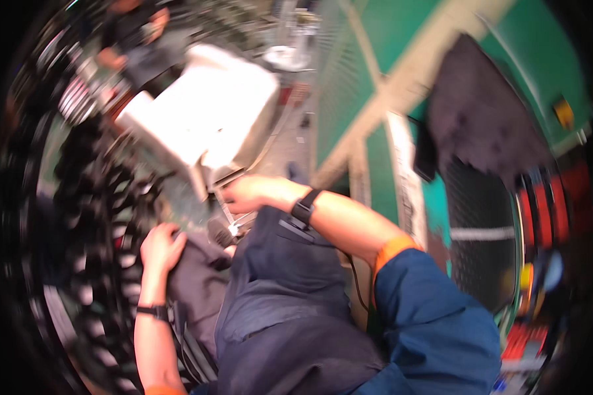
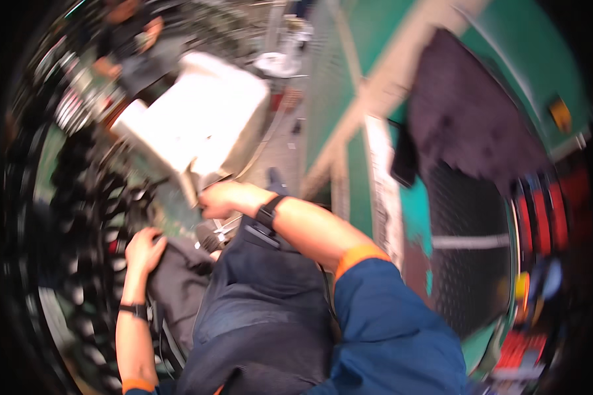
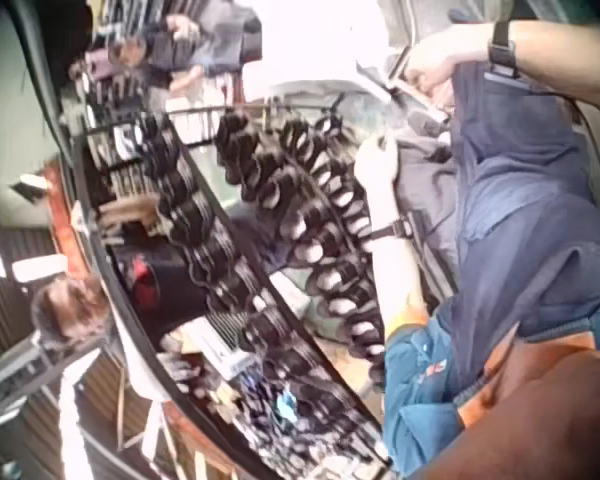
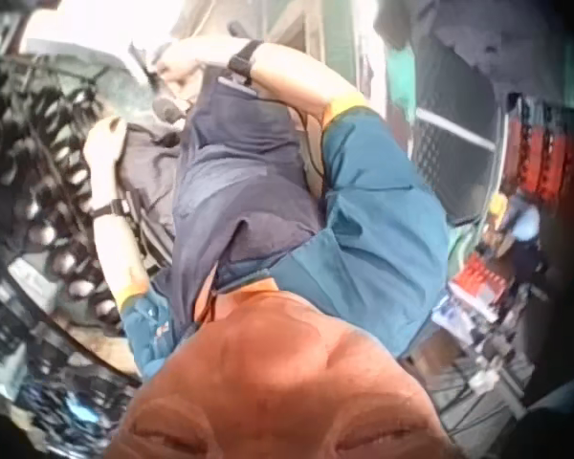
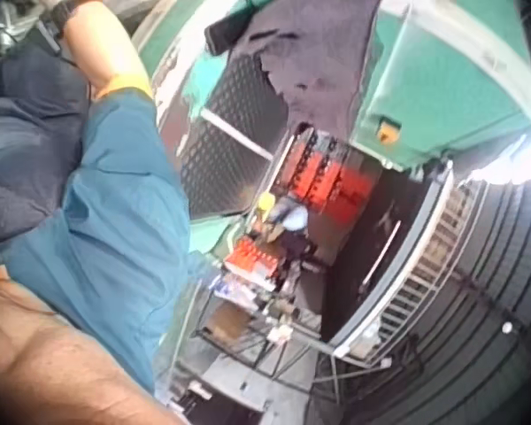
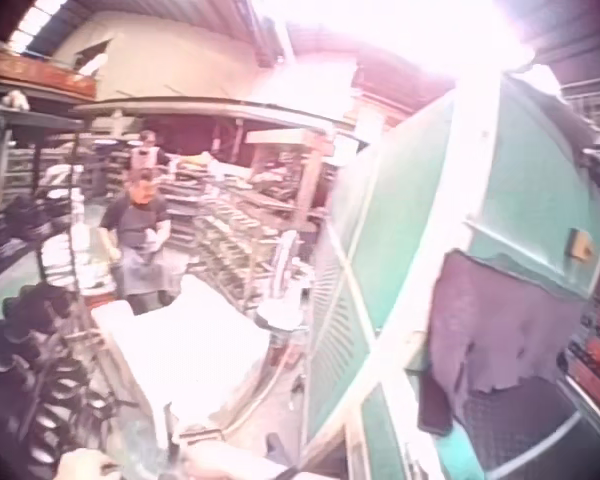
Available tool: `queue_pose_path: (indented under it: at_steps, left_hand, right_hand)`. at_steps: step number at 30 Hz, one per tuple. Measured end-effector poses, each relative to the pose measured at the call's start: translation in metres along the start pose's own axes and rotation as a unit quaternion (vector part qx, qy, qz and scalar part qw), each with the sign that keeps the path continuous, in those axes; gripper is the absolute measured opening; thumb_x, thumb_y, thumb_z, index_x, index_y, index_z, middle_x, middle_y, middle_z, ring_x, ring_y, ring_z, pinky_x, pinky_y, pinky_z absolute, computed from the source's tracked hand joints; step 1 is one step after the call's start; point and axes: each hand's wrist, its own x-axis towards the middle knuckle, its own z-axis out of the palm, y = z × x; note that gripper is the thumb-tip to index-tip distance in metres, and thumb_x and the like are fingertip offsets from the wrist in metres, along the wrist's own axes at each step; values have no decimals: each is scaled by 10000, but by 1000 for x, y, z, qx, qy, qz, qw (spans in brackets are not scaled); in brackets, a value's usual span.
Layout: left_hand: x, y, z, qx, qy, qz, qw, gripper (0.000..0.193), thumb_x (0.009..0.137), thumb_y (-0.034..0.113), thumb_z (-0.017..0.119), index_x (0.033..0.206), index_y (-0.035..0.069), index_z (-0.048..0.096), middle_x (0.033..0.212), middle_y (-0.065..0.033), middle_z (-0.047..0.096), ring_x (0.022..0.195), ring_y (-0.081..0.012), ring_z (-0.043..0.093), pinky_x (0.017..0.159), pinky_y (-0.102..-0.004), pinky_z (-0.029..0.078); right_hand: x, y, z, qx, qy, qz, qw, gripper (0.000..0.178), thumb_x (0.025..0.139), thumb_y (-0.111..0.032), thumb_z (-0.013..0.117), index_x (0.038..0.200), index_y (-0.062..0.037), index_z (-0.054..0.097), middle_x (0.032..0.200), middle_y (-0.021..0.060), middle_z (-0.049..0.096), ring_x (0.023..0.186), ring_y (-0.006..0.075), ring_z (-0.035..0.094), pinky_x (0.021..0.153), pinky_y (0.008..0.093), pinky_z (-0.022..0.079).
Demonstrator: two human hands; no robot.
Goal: Inspecting and preparing shoe components, including the sole and upper, in a factory setting.
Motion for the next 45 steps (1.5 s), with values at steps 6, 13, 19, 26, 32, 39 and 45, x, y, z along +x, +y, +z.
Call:
queue_pose_path:
  at_steps: [6,13,19,26,32,39,45]
  left_hand:
    - [-6,5,1,-17,45,22,999,308,819,252,653,1056,63,710,1038,-141,692,1054,-329,622,920,-415,485]
    - [-17,19,4,-36,149,72,986,217,772,147,682,960,39,700,965,-135,686,983,-332,622,895,-425,478]
    - [6,28,18,-16,122,82,989,211,773,184,669,938,60,716,953,-124,693,970,-337,624,877,-433,482]
    - [-7,65,-13,105,52,44,992,323,879,352,616,1061,119,745,1060,-154,716,1000,-338,661,923,-428,494]
    - [8,99,-10,118,41,93,988,289,868,297,633,1045,100,746,1027,-165,716,973,-332,669,896,-409,509]
    - [13,38,15,84,110,51,989,232,767,231,661,911,70,746,933,-126,707,935,-335,650,861,-429,500]
    - [24,60,8,53,112,47,991,247,733,249,667,884,79,763,928,-128,717,939,-318,649,872,-420,498]
  right_hand:
    - [-225,36,-135,246,187,30,951,484,941,-343,594,1339,-69,568,1034,125,699,900,210,697,829,359,541]
    - [-515,189,-79,465,650,179,574,404,983,-298,573,1321,-76,587,1072,111,664,954,216,692,804,340,585]
    - [-650,347,20,338,894,291,35,543,910,-277,467,1344,48,462,1220,184,622,1062,396,644,902,508,504]
    - [-399,308,-133,332,667,300,596,399,963,-211,484,1281,-2,605,1231,153,650,1043,303,642,858,399,511]
    - [-436,358,-100,-32,584,574,573,433,866,-349,552,1144,-52,701,1219,212,645,1136,389,600,949,487,463]
    - [-515,373,-71,115,484,626,600,892,672,-592,761,1368,-87,525,1398,168,541,1294,316,516,1058,415,431]
    - [-549,354,-38,85,448,654,604,969,620,-548,797,1390,-39,500,1411,203,522,1326,320,486,1084,400,406]
